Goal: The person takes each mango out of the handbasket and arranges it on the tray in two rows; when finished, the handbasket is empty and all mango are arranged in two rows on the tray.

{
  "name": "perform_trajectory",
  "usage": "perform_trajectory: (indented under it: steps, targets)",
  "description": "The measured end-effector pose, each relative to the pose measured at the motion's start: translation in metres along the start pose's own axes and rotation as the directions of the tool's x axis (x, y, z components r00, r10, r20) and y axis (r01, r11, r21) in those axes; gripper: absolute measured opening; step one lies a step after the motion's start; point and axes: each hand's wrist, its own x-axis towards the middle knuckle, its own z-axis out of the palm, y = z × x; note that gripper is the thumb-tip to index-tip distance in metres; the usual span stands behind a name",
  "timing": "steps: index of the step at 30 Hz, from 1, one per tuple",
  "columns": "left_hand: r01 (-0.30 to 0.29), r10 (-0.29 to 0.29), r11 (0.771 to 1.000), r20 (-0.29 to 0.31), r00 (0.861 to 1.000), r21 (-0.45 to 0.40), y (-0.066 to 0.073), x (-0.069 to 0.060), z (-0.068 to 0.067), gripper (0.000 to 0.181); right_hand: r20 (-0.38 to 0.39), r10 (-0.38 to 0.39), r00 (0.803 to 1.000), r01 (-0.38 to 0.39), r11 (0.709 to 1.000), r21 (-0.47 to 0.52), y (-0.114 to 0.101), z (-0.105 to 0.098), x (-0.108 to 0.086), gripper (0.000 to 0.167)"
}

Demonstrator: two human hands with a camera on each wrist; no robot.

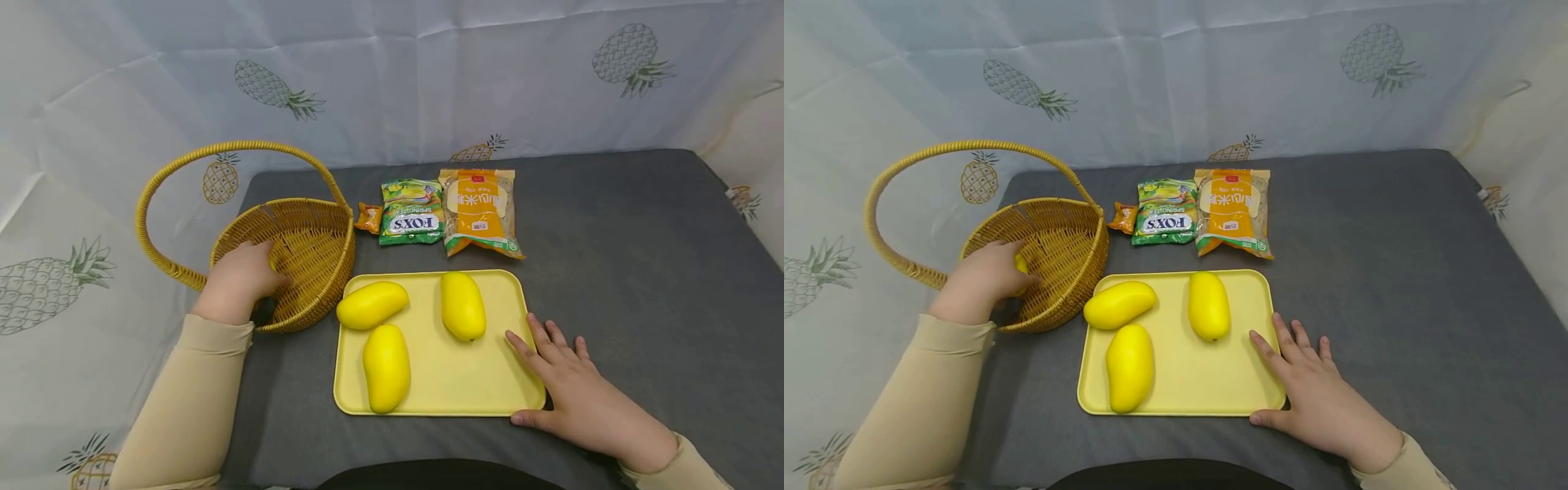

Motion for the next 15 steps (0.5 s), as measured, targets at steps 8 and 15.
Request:
perform_trajectory:
  steps: [8,15]
  targets:
    - [-0.063,0.063,0.998,0.010,0.998,0.012,0.0034,0.0023,0.0008,0.093,0.002,0.008,1.000,-0.008,1.000,0.004,0.0010,0.0005,-0.0005,0.117]
    - [-0.118,0.118,0.993,-0.031,0.993,-0.006,0.0041,0.0051,0.0026,0.073,0.008,0.012,1.000,-0.013,1.000,0.009,0.0009,0.0004,0.0004,0.118]
